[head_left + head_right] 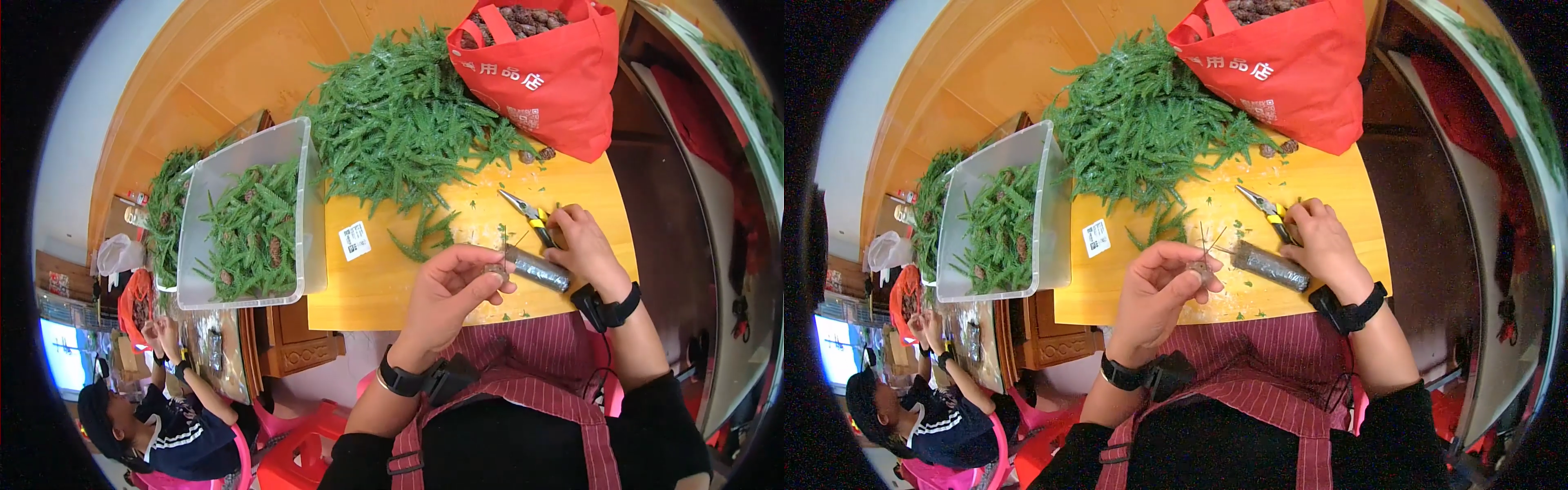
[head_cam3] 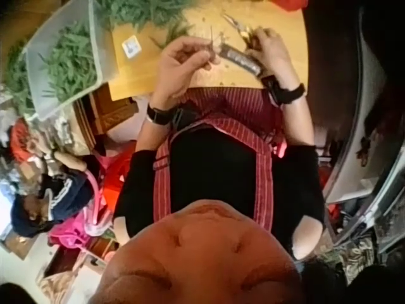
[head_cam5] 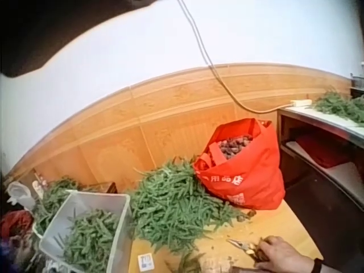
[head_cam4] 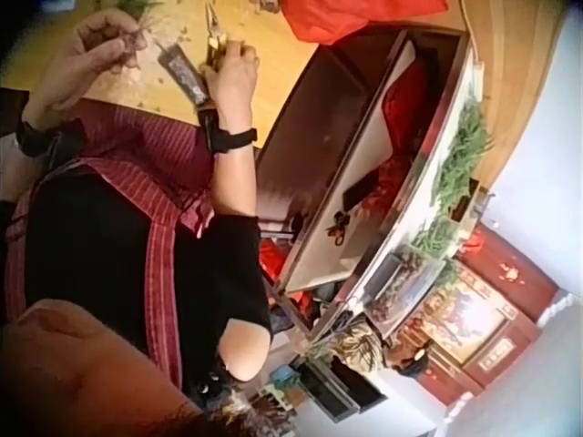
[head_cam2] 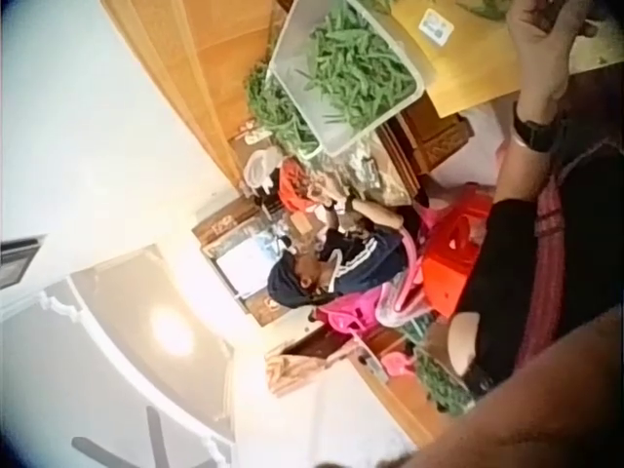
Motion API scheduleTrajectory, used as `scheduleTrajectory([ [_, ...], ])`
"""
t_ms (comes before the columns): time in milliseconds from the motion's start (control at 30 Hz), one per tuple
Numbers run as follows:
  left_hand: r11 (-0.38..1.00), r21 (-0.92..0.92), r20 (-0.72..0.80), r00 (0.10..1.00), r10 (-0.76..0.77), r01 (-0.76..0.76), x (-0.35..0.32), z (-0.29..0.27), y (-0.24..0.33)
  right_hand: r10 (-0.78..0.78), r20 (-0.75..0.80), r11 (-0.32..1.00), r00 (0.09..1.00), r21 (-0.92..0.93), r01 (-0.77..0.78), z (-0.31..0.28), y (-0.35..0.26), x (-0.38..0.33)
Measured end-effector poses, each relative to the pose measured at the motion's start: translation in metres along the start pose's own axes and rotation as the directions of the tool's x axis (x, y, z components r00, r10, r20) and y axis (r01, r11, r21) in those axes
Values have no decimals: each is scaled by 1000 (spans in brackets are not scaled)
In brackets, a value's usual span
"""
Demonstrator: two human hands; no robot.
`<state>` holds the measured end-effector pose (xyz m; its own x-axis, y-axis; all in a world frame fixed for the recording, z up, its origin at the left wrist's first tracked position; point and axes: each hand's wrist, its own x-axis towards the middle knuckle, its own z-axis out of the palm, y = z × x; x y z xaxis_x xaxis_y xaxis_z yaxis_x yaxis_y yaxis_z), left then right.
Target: Trimming green plant sprigs with pliers and sorting them into a plastic container.
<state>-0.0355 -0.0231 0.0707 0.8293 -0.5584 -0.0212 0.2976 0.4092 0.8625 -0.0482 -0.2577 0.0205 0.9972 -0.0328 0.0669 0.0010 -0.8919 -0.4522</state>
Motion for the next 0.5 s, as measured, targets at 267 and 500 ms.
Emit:
scheduleTrajectory([
  [267, 997, -31, 51, 996, 72, -70, -3, 0, 6, -83, -70, 962, 994, 257, 99, -10, 28, 0],
  [500, 990, -47, 21, 991, 134, -133, -4, -3, 7, 51, 144, 664, 988, 734, -142, -64, -15, -49],
])
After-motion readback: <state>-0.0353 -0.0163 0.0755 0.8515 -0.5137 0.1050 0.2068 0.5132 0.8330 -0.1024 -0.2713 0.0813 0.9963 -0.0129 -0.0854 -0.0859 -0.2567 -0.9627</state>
